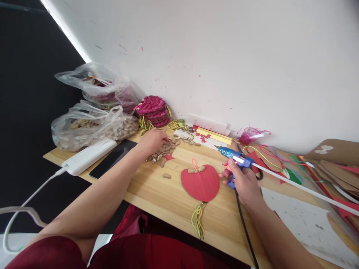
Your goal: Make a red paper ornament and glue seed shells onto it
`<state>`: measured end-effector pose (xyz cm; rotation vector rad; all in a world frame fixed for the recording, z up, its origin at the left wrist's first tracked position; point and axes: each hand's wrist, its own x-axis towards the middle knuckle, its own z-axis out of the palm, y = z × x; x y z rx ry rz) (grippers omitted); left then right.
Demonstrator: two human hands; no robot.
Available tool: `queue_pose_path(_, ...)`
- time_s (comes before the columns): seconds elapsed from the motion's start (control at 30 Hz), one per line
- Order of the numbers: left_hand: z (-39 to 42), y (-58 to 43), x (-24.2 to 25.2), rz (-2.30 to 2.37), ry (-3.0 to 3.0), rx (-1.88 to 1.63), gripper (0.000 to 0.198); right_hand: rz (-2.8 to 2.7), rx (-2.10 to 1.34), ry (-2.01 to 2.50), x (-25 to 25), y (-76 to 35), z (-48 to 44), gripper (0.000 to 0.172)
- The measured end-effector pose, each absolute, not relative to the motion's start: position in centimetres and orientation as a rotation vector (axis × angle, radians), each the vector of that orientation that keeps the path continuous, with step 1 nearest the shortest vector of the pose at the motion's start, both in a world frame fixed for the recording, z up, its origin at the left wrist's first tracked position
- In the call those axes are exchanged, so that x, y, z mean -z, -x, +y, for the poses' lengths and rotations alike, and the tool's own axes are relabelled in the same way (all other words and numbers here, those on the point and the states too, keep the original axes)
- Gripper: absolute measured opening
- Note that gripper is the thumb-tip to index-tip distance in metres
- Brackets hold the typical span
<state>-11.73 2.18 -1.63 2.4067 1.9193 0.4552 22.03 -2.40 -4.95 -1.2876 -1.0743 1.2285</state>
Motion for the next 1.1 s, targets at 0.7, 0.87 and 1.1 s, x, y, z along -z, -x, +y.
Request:
queue_pose_path(0.7,2.3,13.3,2.8,1.962,-2.419,-0.338,0.025,-1.325,-1.162,1.292,4.2,-21.9,-2.9,0.063)
queue_pose_path(0.87,0.4,12.0,1.1,2.041,-2.320,-0.511,0.024,-1.336,-1.121,1.313,3.8,-21.9,-2.9,0.064)
queue_pose_path(1.1,-4.7,6.7,0.9,1.680,-1.952,-0.529,0.017,-1.406,-1.162,1.228,3.8,-21.7,-3.1,0.057)
